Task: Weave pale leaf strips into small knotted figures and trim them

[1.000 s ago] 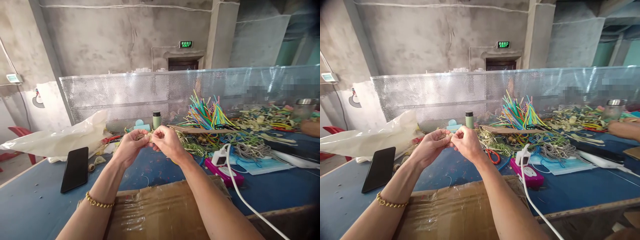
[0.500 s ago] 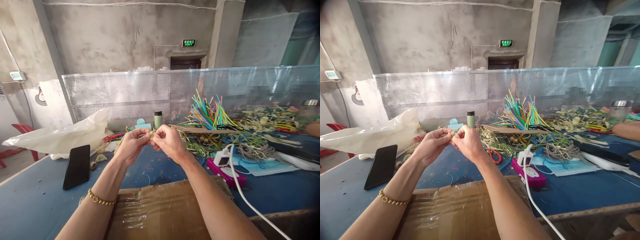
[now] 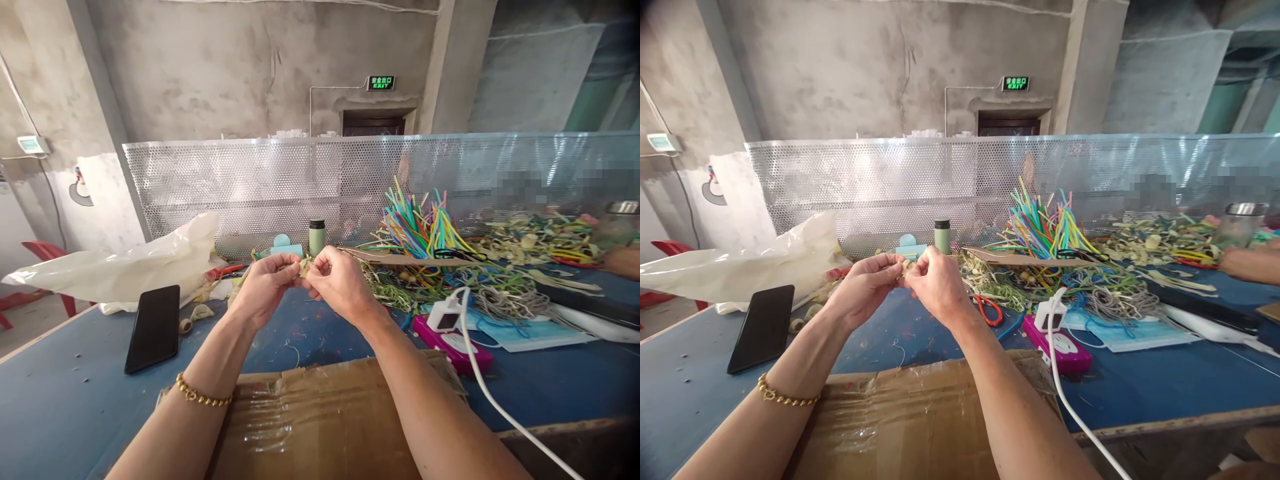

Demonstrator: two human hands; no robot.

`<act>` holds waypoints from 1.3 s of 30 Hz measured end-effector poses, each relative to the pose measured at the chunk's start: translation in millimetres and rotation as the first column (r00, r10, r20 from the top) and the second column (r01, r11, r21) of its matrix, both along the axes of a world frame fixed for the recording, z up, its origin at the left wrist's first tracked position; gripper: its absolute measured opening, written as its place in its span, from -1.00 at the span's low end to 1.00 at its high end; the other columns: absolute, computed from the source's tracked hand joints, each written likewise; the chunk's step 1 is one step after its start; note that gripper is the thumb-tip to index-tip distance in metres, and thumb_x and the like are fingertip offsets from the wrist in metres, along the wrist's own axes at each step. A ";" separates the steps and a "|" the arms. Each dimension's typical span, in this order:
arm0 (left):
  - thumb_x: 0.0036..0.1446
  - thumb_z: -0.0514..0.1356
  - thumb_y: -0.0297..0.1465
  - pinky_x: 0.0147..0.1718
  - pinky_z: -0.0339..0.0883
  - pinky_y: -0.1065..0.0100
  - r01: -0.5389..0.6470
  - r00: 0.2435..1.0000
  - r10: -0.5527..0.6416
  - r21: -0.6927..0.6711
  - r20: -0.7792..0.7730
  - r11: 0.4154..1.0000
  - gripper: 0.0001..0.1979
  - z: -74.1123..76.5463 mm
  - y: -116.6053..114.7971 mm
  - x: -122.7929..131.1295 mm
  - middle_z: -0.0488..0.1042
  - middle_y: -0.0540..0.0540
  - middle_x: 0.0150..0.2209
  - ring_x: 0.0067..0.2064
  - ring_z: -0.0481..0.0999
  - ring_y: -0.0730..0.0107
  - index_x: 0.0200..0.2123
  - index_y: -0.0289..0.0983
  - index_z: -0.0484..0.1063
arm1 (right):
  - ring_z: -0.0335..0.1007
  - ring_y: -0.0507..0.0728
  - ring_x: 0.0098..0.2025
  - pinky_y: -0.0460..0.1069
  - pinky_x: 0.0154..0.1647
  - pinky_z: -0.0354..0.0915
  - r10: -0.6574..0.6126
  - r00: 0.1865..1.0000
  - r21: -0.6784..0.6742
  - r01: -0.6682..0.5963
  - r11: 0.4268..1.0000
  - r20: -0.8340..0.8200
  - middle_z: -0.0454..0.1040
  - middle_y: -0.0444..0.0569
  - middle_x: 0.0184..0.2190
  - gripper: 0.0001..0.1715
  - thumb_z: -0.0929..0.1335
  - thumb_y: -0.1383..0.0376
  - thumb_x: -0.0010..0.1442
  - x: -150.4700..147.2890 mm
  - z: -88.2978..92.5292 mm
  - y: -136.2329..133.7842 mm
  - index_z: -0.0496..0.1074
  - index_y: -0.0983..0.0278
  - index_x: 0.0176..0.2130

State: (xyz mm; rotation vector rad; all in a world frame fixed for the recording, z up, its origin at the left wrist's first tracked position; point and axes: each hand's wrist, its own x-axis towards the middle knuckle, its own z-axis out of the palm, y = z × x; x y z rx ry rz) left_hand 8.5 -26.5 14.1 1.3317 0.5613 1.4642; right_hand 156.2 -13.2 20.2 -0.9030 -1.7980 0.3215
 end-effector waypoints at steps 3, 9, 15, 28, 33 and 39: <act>-0.03 0.37 -0.47 -0.33 0.27 0.33 -0.025 1.000 0.025 0.003 -0.010 1.000 -0.85 0.6 -0.7 0.3 0.48 -0.06 -0.46 -0.43 0.44 0.45 -0.38 -0.40 0.49 | 0.38 0.05 -0.59 -0.07 -0.55 0.27 -0.041 0.999 0.048 0.039 0.998 0.029 0.42 -0.13 -0.65 -0.82 0.35 0.41 0.04 -0.5 -1.7 2.2 0.24 0.22 -0.50; -0.03 0.38 -0.44 -0.36 0.24 0.38 -0.049 0.999 0.050 0.012 -0.019 0.999 -0.82 0.8 -0.6 -0.8 0.47 -0.06 -0.47 -0.43 0.42 0.49 -0.38 -0.42 0.48 | 0.41 0.04 -0.51 -0.09 -0.51 0.27 0.030 0.999 0.097 -0.034 0.995 0.042 0.48 -0.07 -0.52 -0.90 0.33 0.37 0.11 0.0 -2.5 3.0 0.31 0.25 -0.44; -0.03 0.39 -0.42 -0.28 0.31 0.31 -0.030 0.999 0.031 0.011 -0.042 0.999 -0.79 0.3 0.7 -3.8 0.50 -0.08 -0.38 -0.37 0.53 0.39 -0.33 -0.38 0.49 | 0.40 0.01 -0.60 -0.11 -0.61 0.25 0.193 0.979 -0.087 -0.198 0.976 -0.059 0.45 -0.10 -0.57 -0.86 0.30 0.28 0.19 5.4 -2.6 6.9 0.36 0.29 -0.39; 0.00 0.37 -0.36 -0.25 0.33 0.29 -0.080 0.980 0.088 0.056 -0.181 0.995 -0.77 -2.4 2.6 -4.4 0.55 -0.16 -0.29 -0.33 0.50 0.39 -0.30 -0.39 0.57 | 0.35 -0.01 -0.63 -0.14 -0.63 0.20 0.213 0.977 -0.171 -0.211 0.962 -0.006 0.42 -0.12 -0.64 -0.87 0.33 0.33 0.18 12.0 4.2 3.9 0.40 0.32 -0.41; 0.02 0.35 -0.36 -0.22 0.35 0.26 -0.055 0.972 0.070 0.074 -0.223 0.996 -0.80 -2.1 1.4 -5.2 0.55 -0.17 -0.30 -0.31 0.51 0.36 -0.32 -0.40 0.58 | 0.33 -0.02 -0.63 -0.13 -0.63 0.22 0.204 0.979 -0.123 -0.206 0.971 -0.027 0.43 -0.11 -0.61 -0.85 0.34 0.31 0.19 10.5 4.5 3.2 0.40 0.32 -0.39; -0.01 0.36 -0.40 -0.31 0.34 0.34 -0.151 0.963 0.162 0.067 -0.217 0.986 -0.79 -2.1 0.9 -1.7 0.56 -0.13 -0.33 -0.37 0.50 0.43 -0.29 -0.39 0.55 | 0.35 0.00 -0.63 -0.13 -0.61 0.23 0.188 0.981 -0.130 -0.181 0.975 0.040 0.42 -0.12 -0.65 -0.88 0.35 0.34 0.16 11.3 4.9 1.4 0.40 0.31 -0.43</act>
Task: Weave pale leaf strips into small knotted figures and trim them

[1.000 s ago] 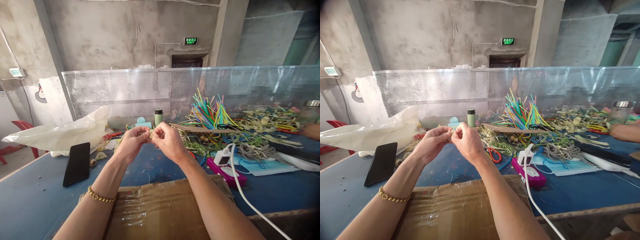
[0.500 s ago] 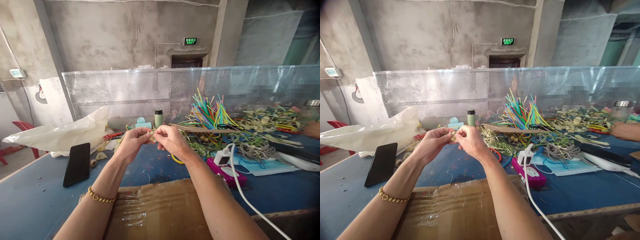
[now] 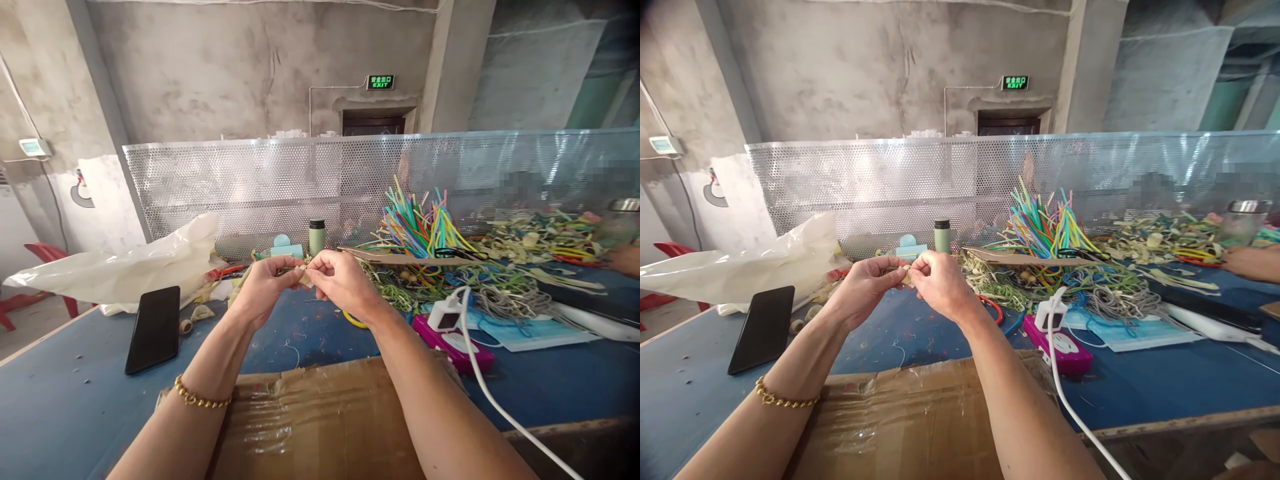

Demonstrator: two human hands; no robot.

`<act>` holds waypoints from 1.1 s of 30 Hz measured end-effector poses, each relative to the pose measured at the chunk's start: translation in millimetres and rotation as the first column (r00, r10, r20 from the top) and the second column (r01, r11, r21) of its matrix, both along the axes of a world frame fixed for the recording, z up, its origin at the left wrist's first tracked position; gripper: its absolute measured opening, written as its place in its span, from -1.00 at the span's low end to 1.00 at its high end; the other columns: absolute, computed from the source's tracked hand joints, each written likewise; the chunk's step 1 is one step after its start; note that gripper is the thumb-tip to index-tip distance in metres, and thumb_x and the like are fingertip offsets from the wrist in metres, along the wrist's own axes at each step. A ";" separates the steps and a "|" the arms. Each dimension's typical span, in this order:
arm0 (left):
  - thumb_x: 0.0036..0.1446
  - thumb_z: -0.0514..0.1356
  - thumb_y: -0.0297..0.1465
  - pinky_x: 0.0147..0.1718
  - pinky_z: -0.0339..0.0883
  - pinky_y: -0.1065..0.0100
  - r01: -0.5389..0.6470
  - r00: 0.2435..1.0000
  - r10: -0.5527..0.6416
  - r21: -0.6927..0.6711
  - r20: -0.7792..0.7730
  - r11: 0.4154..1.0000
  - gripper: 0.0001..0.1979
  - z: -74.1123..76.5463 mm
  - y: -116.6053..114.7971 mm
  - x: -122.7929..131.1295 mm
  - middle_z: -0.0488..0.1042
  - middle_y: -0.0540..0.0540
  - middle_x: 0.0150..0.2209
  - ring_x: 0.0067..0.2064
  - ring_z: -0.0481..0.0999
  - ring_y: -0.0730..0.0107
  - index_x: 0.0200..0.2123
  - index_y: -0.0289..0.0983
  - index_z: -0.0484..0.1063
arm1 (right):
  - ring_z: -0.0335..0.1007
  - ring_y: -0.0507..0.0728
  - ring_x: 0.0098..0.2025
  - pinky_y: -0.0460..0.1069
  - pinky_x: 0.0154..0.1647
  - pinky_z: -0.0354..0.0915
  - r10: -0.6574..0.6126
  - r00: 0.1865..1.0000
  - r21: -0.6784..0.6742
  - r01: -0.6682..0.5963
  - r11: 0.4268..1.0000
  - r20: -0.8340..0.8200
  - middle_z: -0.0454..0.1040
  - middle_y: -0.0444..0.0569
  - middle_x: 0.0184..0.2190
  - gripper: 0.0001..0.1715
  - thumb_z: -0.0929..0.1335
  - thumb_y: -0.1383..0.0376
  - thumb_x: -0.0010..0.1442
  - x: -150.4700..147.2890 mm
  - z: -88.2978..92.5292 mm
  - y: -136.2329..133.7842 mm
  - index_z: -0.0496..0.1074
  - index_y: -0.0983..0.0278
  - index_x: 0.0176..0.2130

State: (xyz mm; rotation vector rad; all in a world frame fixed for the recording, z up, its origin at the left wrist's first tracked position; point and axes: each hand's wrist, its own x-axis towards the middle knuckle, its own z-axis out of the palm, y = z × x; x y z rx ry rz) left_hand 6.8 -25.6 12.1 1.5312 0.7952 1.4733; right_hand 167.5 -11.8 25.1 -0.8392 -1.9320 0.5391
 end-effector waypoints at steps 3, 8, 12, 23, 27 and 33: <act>-0.03 0.37 -0.43 -0.31 0.37 0.35 -0.026 1.000 0.026 0.016 0.009 1.000 -0.77 0.2 -0.9 2.8 0.55 -0.06 -0.38 -0.40 0.52 0.44 -0.27 -0.35 0.49 | 0.37 0.01 -0.63 -0.13 -0.62 0.23 -0.041 0.999 -0.038 0.041 0.998 0.005 0.42 -0.12 -0.67 -0.91 0.35 0.36 0.13 0.1 0.0 -0.5 0.39 0.30 -0.43; -0.06 0.38 -0.42 -0.29 0.45 0.30 -0.043 0.999 0.043 0.039 -0.002 0.998 -0.77 2.4 -3.4 3.7 0.52 -0.02 -0.43 -0.39 0.55 0.40 -0.32 -0.35 0.44 | 0.39 0.02 -0.62 -0.13 -0.61 0.26 -0.021 1.000 -0.034 0.020 0.999 -0.016 0.44 -0.10 -0.65 -0.91 0.34 0.34 0.13 0.1 -0.8 0.4 0.39 0.30 -0.41; -0.03 0.36 -0.42 -0.31 0.44 0.33 -0.050 0.998 0.053 0.057 -0.041 0.997 -0.80 3.7 -4.8 3.8 0.53 -0.04 -0.44 -0.40 0.54 0.42 -0.34 -0.35 0.44 | 0.38 0.02 -0.64 -0.14 -0.65 0.22 -0.047 0.999 -0.064 0.048 0.997 0.020 0.43 -0.11 -0.68 -0.92 0.35 0.34 0.10 0.3 0.8 -1.5 0.39 0.30 -0.43; 0.05 0.32 -0.40 -0.31 0.44 0.28 -0.005 0.998 0.014 0.143 -0.066 0.990 -0.79 0.9 -2.2 2.6 0.56 -0.05 -0.44 -0.40 0.59 0.33 -0.25 -0.32 0.40 | 0.39 0.02 -0.59 -0.10 -0.61 0.33 0.046 0.981 -0.140 -0.073 0.987 -0.188 0.45 -0.09 -0.60 -0.94 0.38 0.34 0.09 -4.3 -2.5 3.1 0.42 0.31 -0.39; 0.01 0.35 -0.41 -0.30 0.42 0.28 -0.010 1.000 0.012 0.104 -0.012 0.995 -0.76 0.5 -0.7 1.5 0.57 -0.06 -0.43 -0.41 0.60 0.33 -0.25 -0.33 0.40 | 0.35 0.00 -0.61 -0.11 -0.63 0.27 0.037 0.987 -0.098 -0.053 0.994 -0.156 0.43 -0.12 -0.61 -0.92 0.38 0.33 0.10 -3.0 -2.8 5.4 0.39 0.31 -0.40; 0.03 0.35 -0.39 -0.25 0.42 0.25 0.020 1.000 -0.019 0.051 -0.014 0.998 -0.78 1.6 -3.1 2.4 0.56 -0.08 -0.41 -0.40 0.57 0.37 -0.27 -0.35 0.43 | 0.36 0.01 -0.59 -0.10 -0.58 0.25 -0.039 0.997 -0.022 0.038 0.999 -0.063 0.44 -0.09 -0.61 -0.90 0.36 0.33 0.12 -1.9 -3.2 5.1 0.40 0.31 -0.43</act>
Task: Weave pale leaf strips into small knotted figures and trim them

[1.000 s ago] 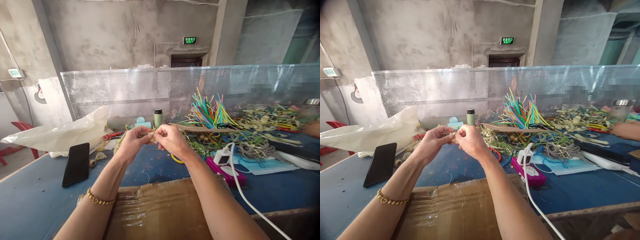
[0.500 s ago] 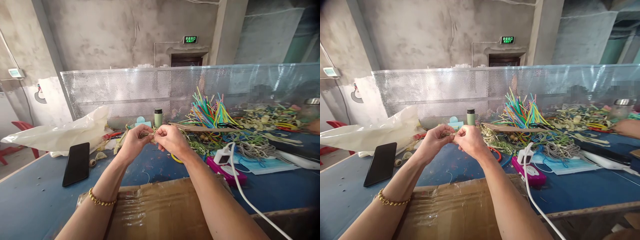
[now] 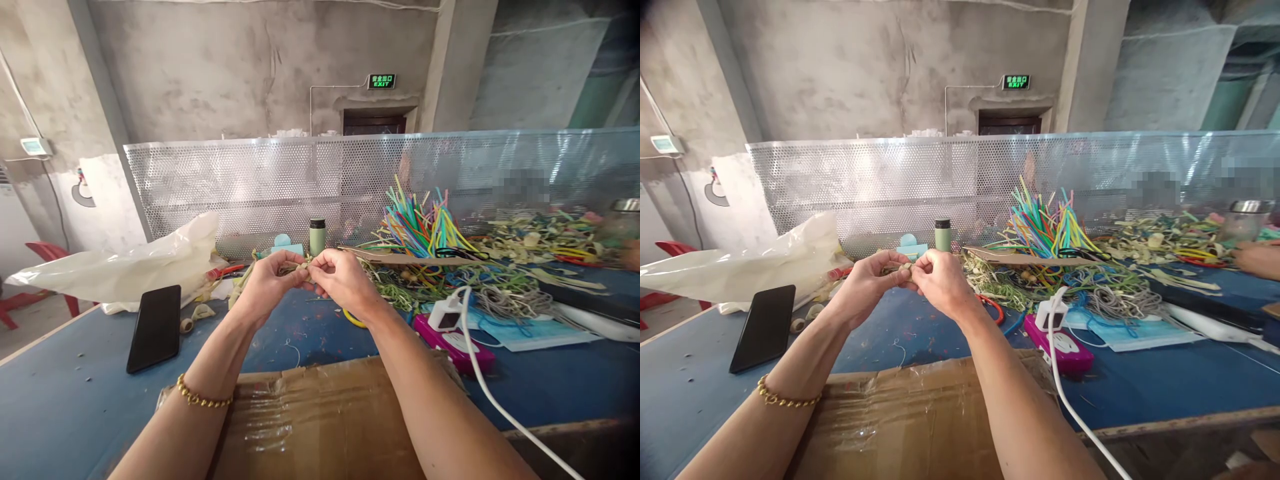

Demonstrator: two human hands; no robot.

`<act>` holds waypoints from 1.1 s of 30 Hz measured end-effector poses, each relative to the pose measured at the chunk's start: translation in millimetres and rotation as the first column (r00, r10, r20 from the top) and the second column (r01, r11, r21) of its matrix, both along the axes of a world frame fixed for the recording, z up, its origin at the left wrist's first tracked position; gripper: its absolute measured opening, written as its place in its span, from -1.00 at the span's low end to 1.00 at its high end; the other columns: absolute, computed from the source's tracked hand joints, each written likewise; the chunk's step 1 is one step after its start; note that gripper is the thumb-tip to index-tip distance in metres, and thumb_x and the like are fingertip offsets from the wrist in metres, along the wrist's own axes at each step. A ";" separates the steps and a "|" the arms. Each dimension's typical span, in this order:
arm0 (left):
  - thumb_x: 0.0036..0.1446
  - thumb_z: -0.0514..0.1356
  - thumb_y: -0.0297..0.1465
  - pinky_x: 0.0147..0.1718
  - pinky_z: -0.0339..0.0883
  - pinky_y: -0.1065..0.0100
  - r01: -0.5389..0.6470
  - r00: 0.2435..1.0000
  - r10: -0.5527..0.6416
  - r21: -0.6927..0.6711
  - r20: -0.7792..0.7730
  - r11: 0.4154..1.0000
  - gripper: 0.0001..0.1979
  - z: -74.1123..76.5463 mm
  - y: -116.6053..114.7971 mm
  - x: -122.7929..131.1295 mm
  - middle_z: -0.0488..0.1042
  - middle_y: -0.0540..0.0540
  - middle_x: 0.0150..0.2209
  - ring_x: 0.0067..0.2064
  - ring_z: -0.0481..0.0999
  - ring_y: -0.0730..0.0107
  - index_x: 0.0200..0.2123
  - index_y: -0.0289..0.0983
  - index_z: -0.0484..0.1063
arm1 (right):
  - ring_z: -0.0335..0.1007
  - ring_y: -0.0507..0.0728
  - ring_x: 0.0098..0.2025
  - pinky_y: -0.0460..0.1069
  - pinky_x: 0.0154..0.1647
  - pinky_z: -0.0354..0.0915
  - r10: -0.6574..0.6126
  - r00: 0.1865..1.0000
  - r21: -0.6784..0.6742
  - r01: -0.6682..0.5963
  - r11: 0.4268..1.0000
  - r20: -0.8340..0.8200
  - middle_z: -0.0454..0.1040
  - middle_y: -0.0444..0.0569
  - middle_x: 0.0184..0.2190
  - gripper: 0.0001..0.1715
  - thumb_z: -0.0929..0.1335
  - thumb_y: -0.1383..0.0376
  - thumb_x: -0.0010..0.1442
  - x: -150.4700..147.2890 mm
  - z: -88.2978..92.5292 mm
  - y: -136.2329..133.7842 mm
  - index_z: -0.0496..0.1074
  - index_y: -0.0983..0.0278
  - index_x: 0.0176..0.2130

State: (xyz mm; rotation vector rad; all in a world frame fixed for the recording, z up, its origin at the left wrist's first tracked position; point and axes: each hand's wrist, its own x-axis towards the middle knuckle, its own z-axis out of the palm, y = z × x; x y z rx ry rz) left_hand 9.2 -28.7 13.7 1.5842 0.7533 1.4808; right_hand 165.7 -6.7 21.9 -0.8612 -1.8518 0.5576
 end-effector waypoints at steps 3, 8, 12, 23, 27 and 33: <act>0.10 0.29 -0.34 -0.24 0.40 0.26 0.004 1.000 -0.004 -0.006 0.013 1.000 -0.80 1.4 -1.4 0.7 0.55 -0.11 -0.38 -0.38 0.55 0.38 -0.29 -0.38 0.47 | 0.36 0.01 -0.59 -0.10 -0.57 0.24 -0.019 1.000 -0.001 0.019 1.000 0.017 0.44 -0.09 -0.61 -0.92 0.35 0.35 0.11 0.0 0.2 -0.8 0.41 0.32 -0.42; 0.07 0.31 -0.37 -0.23 0.39 0.27 0.033 0.998 -0.032 -0.026 0.055 0.999 -0.83 3.0 -2.0 -0.6 0.53 -0.08 -0.39 -0.39 0.51 0.42 -0.30 -0.37 0.48 | 0.33 -0.01 -0.60 -0.10 -0.57 0.25 0.045 0.999 0.008 -0.044 0.999 -0.017 0.43 -0.11 -0.62 -0.90 0.35 0.33 0.14 1.0 0.4 -1.2 0.42 0.32 -0.39; 0.06 0.33 -0.38 -0.22 0.39 0.25 0.072 0.994 -0.069 -0.031 0.087 0.997 -0.84 3.4 -1.6 -2.8 0.51 -0.07 -0.40 -0.39 0.50 0.43 -0.34 -0.36 0.47 | 0.32 -0.01 -0.58 -0.10 -0.57 0.26 0.149 0.988 0.007 -0.149 0.989 -0.051 0.41 -0.12 -0.60 -0.84 0.35 0.25 0.18 3.2 -0.5 0.8 0.42 0.33 -0.35; 0.05 0.34 -0.38 -0.17 0.42 0.21 0.079 0.992 -0.075 -0.036 0.104 0.996 -0.81 2.9 -1.0 -4.4 0.53 -0.10 -0.36 -0.35 0.55 0.38 -0.29 -0.37 0.49 | 0.23 -0.03 -0.60 -0.11 -0.63 0.22 0.145 0.976 -0.076 -0.159 0.984 -0.163 0.37 -0.16 -0.61 -0.86 0.39 0.27 0.13 0.6 -1.0 4.6 0.45 0.32 -0.34; 0.03 0.35 -0.38 -0.18 0.42 0.22 0.045 0.997 -0.044 -0.013 0.063 0.999 -0.80 1.3 0.4 -3.6 0.54 -0.10 -0.32 -0.35 0.54 0.39 -0.29 -0.37 0.49 | 0.24 -0.02 -0.63 -0.10 -0.65 0.22 0.072 0.984 -0.146 -0.096 0.985 -0.163 0.36 -0.15 -0.64 -0.91 0.40 0.32 0.09 -0.4 0.9 0.9 0.43 0.33 -0.38; 0.01 0.36 -0.37 -0.22 0.43 0.25 0.023 1.000 -0.023 -0.018 -0.008 1.000 -0.79 0.9 0.4 -3.3 0.56 -0.11 -0.33 -0.35 0.56 0.37 -0.28 -0.36 0.50 | 0.26 -0.02 -0.59 -0.10 -0.58 0.19 0.086 0.995 -0.063 -0.090 0.994 -0.052 0.40 -0.13 -0.61 -0.89 0.35 0.33 0.15 1.6 0.4 -0.4 0.44 0.34 -0.40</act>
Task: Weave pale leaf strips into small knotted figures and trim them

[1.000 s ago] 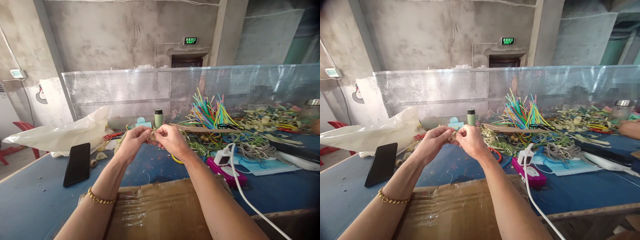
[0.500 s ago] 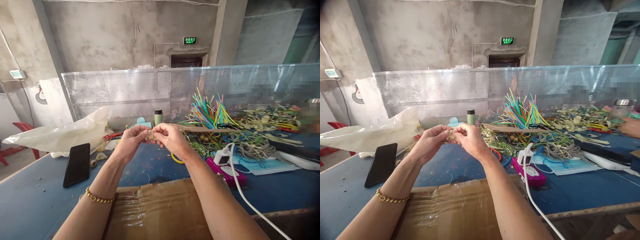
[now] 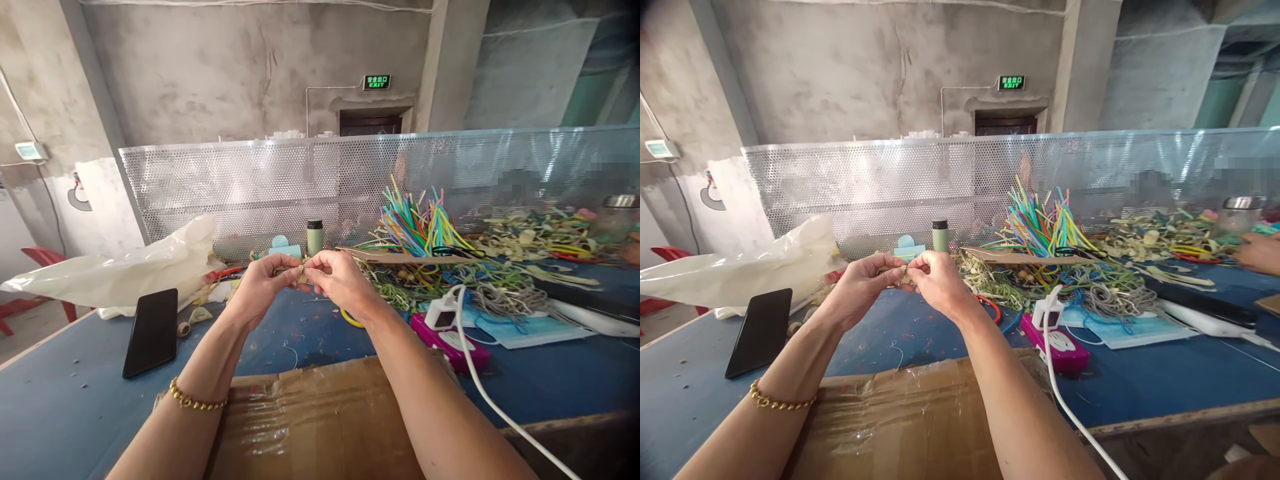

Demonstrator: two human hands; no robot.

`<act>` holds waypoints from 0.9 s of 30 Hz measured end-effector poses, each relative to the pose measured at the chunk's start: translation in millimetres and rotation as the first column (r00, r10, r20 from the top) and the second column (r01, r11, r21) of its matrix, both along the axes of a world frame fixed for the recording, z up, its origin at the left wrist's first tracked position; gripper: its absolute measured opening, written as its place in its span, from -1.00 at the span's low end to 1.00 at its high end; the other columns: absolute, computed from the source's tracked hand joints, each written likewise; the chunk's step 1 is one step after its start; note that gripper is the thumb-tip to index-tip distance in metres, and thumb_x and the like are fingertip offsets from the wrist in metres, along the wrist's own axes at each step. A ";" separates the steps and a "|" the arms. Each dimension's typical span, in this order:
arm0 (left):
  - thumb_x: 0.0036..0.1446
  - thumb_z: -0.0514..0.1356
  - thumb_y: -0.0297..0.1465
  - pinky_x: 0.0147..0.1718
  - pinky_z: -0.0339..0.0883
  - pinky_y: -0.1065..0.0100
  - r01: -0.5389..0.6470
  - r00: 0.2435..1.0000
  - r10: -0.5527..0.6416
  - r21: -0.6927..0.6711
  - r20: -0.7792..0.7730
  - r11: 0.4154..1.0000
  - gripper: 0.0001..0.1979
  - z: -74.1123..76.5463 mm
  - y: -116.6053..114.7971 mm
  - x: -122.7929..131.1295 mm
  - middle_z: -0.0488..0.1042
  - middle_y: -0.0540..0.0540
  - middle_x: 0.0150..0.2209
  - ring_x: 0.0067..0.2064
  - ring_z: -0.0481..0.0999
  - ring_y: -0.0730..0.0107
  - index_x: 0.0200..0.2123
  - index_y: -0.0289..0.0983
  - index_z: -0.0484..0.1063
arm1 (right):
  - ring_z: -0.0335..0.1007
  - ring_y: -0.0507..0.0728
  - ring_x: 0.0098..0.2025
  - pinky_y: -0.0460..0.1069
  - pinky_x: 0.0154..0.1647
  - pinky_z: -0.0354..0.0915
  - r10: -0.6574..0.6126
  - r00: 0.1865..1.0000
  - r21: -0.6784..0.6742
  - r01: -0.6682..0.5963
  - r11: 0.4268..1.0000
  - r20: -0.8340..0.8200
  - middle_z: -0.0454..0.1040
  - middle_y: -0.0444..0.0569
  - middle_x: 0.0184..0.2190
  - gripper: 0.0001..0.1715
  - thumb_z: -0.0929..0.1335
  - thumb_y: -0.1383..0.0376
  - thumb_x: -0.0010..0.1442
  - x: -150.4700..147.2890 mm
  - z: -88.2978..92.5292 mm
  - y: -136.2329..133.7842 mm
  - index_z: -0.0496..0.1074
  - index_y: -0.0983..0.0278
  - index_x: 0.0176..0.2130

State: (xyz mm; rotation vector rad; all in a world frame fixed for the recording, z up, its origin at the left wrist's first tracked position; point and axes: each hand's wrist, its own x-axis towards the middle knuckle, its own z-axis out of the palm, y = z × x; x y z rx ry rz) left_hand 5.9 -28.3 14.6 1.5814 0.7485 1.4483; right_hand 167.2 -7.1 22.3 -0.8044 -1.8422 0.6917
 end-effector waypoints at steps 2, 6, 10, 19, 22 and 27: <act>0.01 0.36 -0.37 -0.22 0.43 0.25 0.015 1.000 -0.015 -0.008 -0.007 1.000 -0.78 -0.1 0.0 -0.5 0.58 -0.12 -0.32 -0.34 0.57 0.35 -0.28 -0.36 0.51 | 0.29 -0.01 -0.54 -0.10 -0.53 0.20 -0.030 0.999 0.061 0.028 0.998 0.020 0.42 -0.11 -0.58 -0.88 0.33 0.35 0.15 0.0 -1.1 1.9 0.44 0.33 -0.41; 0.02 0.36 -0.37 -0.16 0.43 0.23 0.056 0.998 -0.056 0.002 0.002 0.998 -0.78 -0.4 0.8 -1.8 0.60 -0.15 -0.27 -0.28 0.60 0.31 -0.25 -0.35 0.54 | 0.34 0.02 -0.48 -0.08 -0.48 0.23 -0.051 0.999 0.071 0.052 0.996 -0.009 0.47 -0.07 -0.52 -0.90 0.35 0.34 0.13 0.9 -0.4 3.7 0.44 0.32 -0.41; 0.01 0.36 -0.39 -0.11 0.43 0.20 0.068 0.997 -0.068 -0.002 0.027 0.998 -0.77 1.4 -0.4 -1.3 0.60 -0.15 -0.29 -0.26 0.60 0.29 -0.23 -0.36 0.54 | 0.32 0.01 -0.51 -0.08 -0.49 0.23 -0.036 0.999 0.032 0.037 0.999 -0.037 0.47 -0.07 -0.52 -0.89 0.36 0.32 0.13 1.5 1.2 2.2 0.45 0.33 -0.40; -0.02 0.37 -0.43 -0.15 0.42 0.23 0.024 0.997 -0.020 -0.049 0.078 0.999 -0.78 3.5 -3.5 0.8 0.57 -0.07 -0.39 -0.33 0.60 0.33 -0.28 -0.36 0.47 | 0.32 0.03 -0.48 -0.08 -0.51 0.20 -0.078 0.997 0.065 0.079 0.995 -0.024 0.48 -0.03 -0.50 -0.85 0.35 0.28 0.13 -2.9 -2.2 1.4 0.45 0.33 -0.41; -0.02 0.37 -0.45 -0.17 0.41 0.26 0.015 0.995 -0.010 -0.050 0.100 0.999 -0.78 4.4 -4.3 1.4 0.56 -0.04 -0.42 -0.37 0.61 0.34 -0.30 -0.35 0.44 | 0.30 0.01 -0.50 -0.08 -0.51 0.19 -0.072 0.995 0.055 0.075 0.996 -0.063 0.46 -0.04 -0.52 -0.86 0.35 0.29 0.13 -5.0 -2.2 0.1 0.43 0.33 -0.41; -0.03 0.36 -0.48 -0.18 0.40 0.28 0.012 0.990 -0.004 -0.054 0.143 0.998 -0.79 6.7 -7.5 3.9 0.55 -0.01 -0.48 -0.41 0.62 0.34 -0.33 -0.34 0.39 | 0.27 0.00 -0.51 -0.08 -0.52 0.17 -0.069 0.990 0.066 0.078 0.995 -0.123 0.42 -0.07 -0.53 -0.86 0.35 0.28 0.12 -7.6 -2.8 -1.0 0.39 0.31 -0.42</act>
